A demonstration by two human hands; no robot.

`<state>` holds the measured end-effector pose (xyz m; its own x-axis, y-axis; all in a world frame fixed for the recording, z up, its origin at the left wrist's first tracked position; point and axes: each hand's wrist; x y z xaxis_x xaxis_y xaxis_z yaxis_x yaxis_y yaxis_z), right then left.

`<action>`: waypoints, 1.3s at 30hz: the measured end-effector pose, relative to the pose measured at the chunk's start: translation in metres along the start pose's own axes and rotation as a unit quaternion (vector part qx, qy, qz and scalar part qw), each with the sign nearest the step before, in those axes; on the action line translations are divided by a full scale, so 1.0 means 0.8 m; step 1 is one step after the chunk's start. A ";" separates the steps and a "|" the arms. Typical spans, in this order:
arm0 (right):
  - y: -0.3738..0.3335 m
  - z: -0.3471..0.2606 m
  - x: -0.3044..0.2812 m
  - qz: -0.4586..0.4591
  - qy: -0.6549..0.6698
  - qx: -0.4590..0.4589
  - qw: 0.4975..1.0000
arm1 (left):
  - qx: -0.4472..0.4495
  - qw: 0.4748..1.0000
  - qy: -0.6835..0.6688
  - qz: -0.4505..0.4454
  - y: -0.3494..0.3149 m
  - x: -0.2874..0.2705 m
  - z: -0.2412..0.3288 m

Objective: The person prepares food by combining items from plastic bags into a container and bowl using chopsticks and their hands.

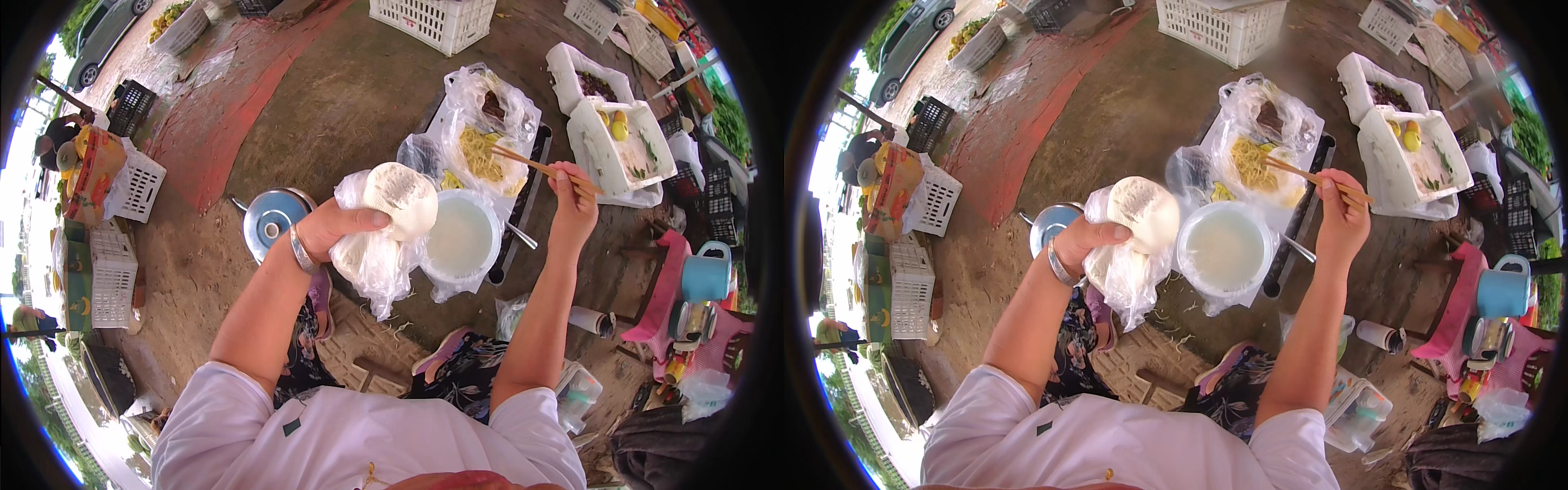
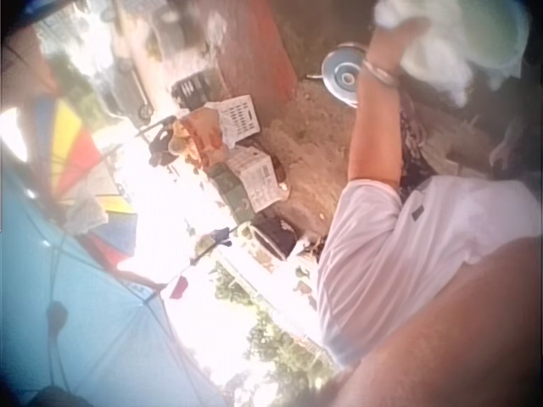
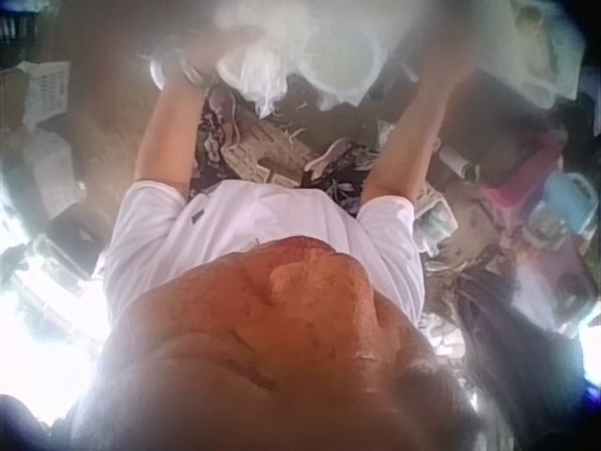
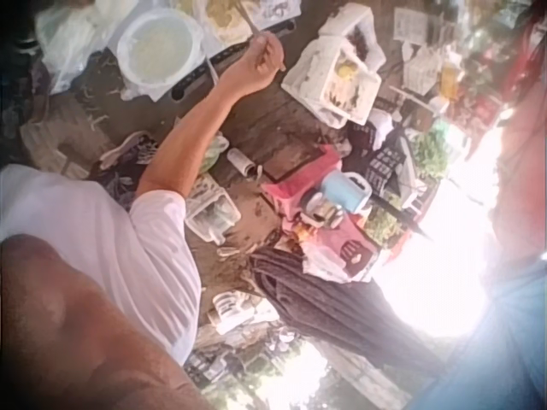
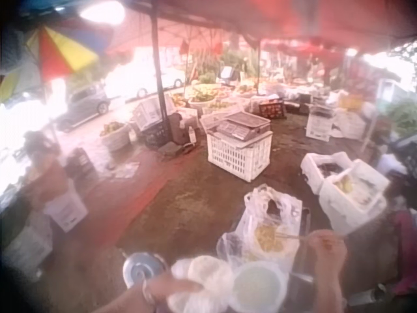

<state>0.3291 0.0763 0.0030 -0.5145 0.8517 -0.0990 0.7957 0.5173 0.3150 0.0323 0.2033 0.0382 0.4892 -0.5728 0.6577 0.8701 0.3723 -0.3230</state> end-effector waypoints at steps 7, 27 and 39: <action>0.049 0.054 0.038 0.034 0.014 -0.105 0.994 | 0.009 1.000 -0.019 -0.011 0.007 0.006 0.000; 0.005 0.062 0.060 -0.099 -0.046 -0.101 0.989 | -0.007 1.000 -0.006 0.018 -0.003 0.015 0.010; 0.040 0.067 0.027 -0.019 -0.215 -0.094 0.972 | -0.003 1.000 -0.022 0.003 0.000 0.013 0.006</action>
<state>0.3602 0.1159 -0.0394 -0.3290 0.8088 -0.4875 0.6848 0.5598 0.4665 0.0367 0.2009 0.0482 0.4922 -0.5373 0.6849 0.8671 0.3723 -0.3311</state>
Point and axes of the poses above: each hand's wrist, its own y-axis towards the middle knuckle, its own x-axis out of the palm, z = x × y, and after that the axes turned 6 degrees about -y, right-handed
